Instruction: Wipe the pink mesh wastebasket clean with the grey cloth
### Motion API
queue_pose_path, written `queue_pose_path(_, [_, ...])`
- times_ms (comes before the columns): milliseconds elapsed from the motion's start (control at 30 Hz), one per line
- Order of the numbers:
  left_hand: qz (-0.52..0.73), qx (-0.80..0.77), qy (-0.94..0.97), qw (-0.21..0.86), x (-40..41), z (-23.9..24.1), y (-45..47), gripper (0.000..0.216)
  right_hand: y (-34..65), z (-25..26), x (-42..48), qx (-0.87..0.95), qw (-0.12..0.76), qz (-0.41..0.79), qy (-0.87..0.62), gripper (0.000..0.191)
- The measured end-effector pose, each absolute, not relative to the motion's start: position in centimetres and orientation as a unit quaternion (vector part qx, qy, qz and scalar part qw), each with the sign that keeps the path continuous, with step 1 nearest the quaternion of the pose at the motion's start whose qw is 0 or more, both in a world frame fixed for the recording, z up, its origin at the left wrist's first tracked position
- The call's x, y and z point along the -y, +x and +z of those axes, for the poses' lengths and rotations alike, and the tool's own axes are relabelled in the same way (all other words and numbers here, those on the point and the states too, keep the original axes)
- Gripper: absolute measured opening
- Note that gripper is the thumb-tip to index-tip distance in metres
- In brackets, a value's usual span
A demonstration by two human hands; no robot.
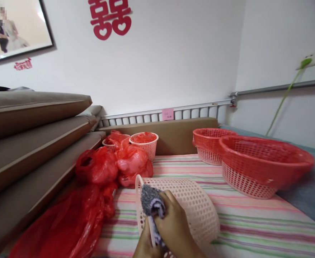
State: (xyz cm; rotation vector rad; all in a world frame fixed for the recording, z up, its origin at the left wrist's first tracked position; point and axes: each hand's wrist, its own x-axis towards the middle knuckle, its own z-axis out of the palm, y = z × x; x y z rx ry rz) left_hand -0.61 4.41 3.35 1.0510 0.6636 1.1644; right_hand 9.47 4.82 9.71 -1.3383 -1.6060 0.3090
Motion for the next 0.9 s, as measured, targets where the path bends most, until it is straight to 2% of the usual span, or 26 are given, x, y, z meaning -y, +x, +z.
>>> queue_pose_path(133, [0.466,-0.303,0.43,0.712,-3.9,2.7,0.7,0.076,10.7,9.0,-3.8,0.665,0.497,0.143,-0.538,0.027])
queue_pose_path(400, [0.388,-0.325,0.433,0.746,-2.8,1.0,-1.5,0.087,9.2,14.8,-10.2,0.666,0.406,0.19,-0.597,0.015])
queue_pose_path(533, [0.44,-0.317,0.45,0.71,-3.2,2.7,-2.2,0.103,8.3,14.6,-10.4,0.667,0.43,0.16,-0.587,0.019])
queue_pose_path(733, [0.501,-0.294,0.457,0.674,-3.5,7.4,-1.2,0.072,9.5,13.8,-6.9,0.648,0.553,0.149,-0.503,0.03])
queue_pose_path(800, [0.503,-0.295,0.482,0.654,-3.7,7.0,-0.9,0.066,9.9,13.4,-6.3,0.64,0.58,0.146,-0.482,0.026])
queue_pose_path(900, [0.503,-0.315,0.494,0.635,-4.1,4.2,-0.8,0.059,9.9,11.2,-5.8,0.647,0.566,0.147,-0.49,0.025])
